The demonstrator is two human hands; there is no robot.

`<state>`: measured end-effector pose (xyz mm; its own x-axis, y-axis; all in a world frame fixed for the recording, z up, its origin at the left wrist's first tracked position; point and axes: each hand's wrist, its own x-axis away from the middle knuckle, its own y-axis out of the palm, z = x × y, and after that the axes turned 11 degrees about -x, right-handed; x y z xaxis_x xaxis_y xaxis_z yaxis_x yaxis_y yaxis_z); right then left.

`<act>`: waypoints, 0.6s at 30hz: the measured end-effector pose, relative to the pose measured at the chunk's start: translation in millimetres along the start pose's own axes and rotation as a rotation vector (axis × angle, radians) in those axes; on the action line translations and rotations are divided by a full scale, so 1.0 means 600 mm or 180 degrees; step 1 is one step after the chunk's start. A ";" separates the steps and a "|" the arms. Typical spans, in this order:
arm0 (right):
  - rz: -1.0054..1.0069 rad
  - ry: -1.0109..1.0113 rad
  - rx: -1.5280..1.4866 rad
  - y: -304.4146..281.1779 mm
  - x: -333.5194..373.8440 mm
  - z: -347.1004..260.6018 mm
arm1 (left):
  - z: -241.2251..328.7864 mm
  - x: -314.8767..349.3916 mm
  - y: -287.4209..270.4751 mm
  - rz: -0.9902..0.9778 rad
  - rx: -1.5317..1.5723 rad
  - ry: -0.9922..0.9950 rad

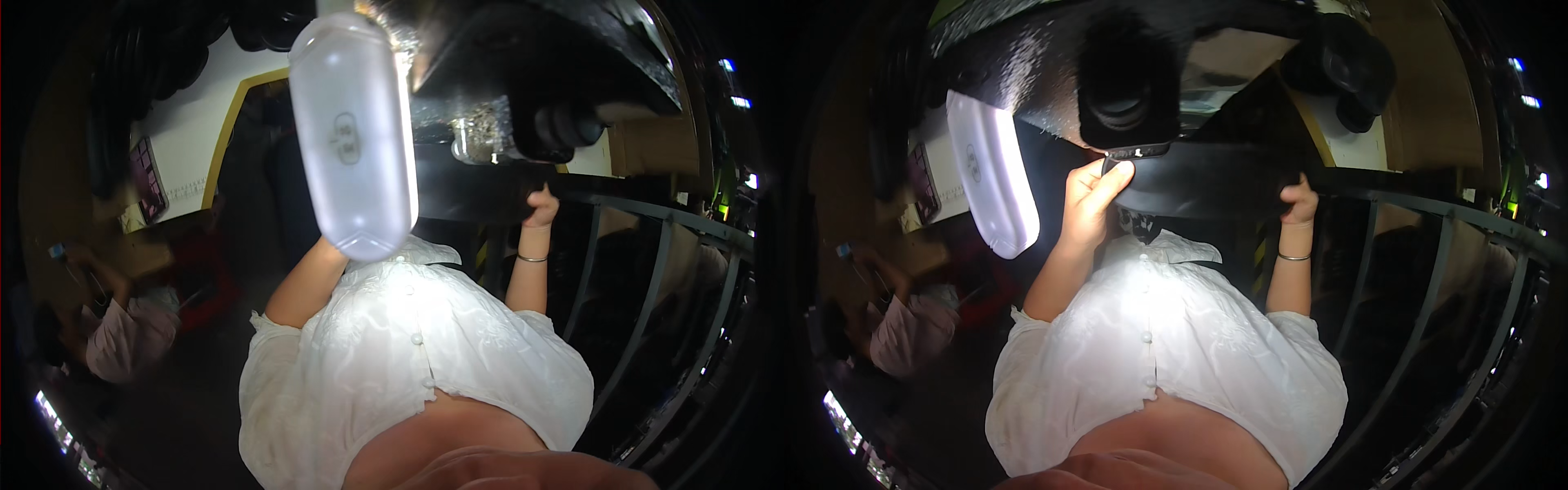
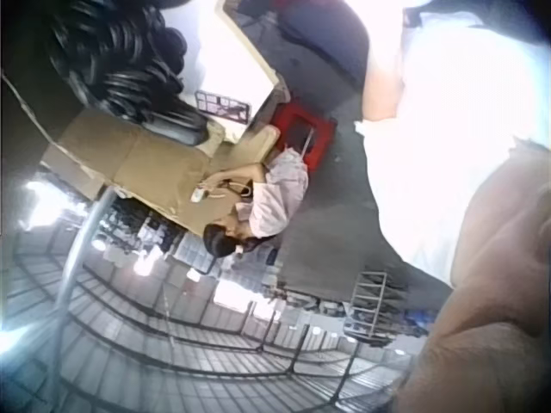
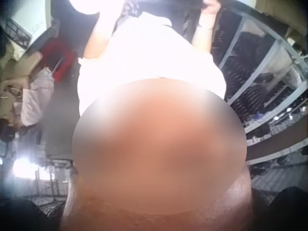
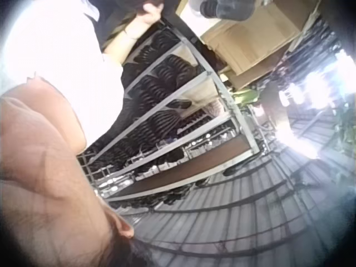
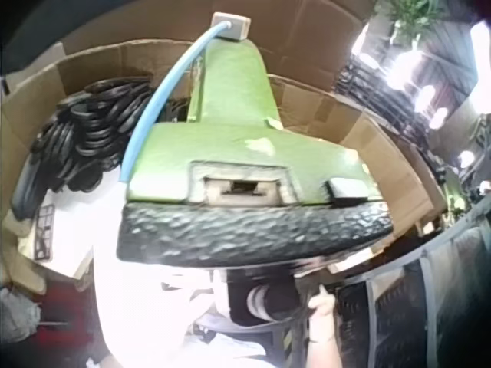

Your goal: The person repeatedly rubs black, curved shoe parts against a rotating grinding wheel on a green machine. They handle the parts one at a time, turning them to smooth different surfaces, and place the finished items into a pile on the table.

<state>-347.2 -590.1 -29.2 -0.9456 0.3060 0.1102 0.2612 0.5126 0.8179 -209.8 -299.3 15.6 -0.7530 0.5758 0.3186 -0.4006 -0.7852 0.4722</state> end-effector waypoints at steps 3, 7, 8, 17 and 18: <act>0.1314 -0.0680 -0.0161 0.116 -0.035 0.004 | 0.005 0.010 -0.006 -0.0078 -0.0252 0.0460; 0.1286 -0.1405 -0.0612 0.228 -0.048 0.067 | 0.032 0.031 -0.024 0.0137 -0.0597 0.0578; 0.1142 -0.1411 -0.0555 0.228 -0.049 0.081 | 0.041 0.043 -0.033 0.0250 -0.0502 0.0560; 0.0363 -0.0599 -0.0719 0.255 -0.032 0.194 | -0.018 0.094 -0.159 0.1101 -0.1076 -0.0475; 0.0211 -0.0545 -0.0484 0.255 -0.036 0.193 | -0.032 0.094 -0.159 0.1195 -0.1303 -0.0678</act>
<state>-264.7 -425.2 27.8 -0.8773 0.4733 0.0796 0.2771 0.3641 0.8892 -224.3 -196.4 -27.1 -0.7776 0.2416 0.5805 -0.3278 -0.9436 -0.0464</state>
